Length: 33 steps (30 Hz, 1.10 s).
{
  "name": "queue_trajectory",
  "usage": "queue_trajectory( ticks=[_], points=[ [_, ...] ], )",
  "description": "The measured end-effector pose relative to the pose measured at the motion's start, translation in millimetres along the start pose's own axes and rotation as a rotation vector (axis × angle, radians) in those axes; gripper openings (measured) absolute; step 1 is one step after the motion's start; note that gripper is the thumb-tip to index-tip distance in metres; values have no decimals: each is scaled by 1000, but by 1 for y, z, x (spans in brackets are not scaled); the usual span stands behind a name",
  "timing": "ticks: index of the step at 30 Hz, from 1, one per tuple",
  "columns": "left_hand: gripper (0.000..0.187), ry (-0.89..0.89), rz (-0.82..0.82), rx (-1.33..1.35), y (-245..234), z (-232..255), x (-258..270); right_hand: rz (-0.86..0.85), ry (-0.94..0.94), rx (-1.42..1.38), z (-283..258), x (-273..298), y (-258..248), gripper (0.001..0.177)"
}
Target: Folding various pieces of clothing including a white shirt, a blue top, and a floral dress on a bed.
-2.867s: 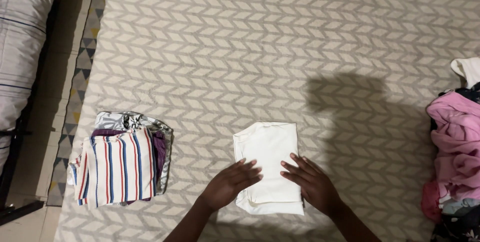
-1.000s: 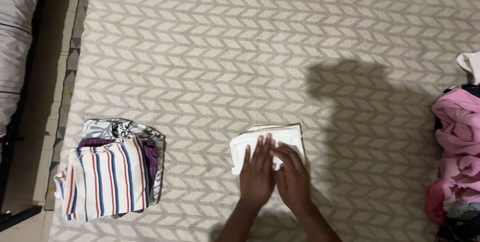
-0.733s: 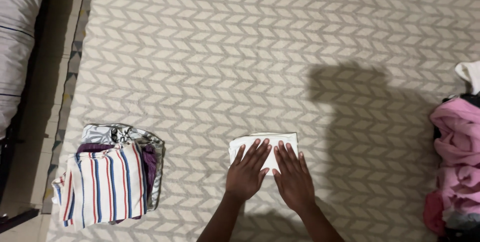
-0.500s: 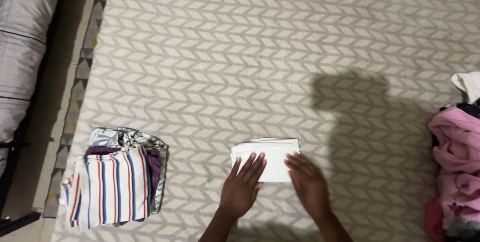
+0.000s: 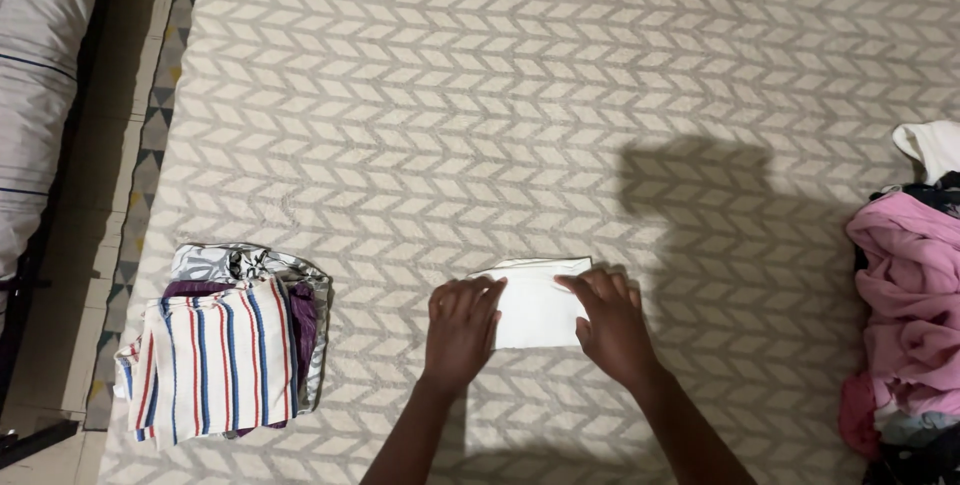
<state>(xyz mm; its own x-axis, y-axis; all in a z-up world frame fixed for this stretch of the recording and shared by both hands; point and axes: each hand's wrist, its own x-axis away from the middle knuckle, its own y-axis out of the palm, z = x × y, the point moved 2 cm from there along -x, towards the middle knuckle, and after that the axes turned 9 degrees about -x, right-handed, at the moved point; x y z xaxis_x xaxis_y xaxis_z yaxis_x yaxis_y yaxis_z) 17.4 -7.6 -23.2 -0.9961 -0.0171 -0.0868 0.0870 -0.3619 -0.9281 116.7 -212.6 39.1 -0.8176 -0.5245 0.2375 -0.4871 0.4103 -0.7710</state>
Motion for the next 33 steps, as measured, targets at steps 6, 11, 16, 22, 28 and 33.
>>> queue_trajectory(
  ticks=[6,11,16,22,28,33],
  points=[
    [42,-81,48,192,-32,-8,-10,-29,63,-92,13,-7,-7,51],
    [33,-48,39,153,-26,-11,-11,4,53,-104,25,-7,-4,39],
    [36,-65,48,124,-18,3,-19,114,-128,-171,1,-5,1,32],
    [36,-84,75,233,-31,21,-36,-8,-69,-309,-15,-15,6,49],
    [23,-3,62,151,-21,12,-29,-35,-106,-162,-3,-16,4,48],
    [17,20,82,19,-21,14,-24,104,-130,-212,21,-8,4,24]
  ],
)
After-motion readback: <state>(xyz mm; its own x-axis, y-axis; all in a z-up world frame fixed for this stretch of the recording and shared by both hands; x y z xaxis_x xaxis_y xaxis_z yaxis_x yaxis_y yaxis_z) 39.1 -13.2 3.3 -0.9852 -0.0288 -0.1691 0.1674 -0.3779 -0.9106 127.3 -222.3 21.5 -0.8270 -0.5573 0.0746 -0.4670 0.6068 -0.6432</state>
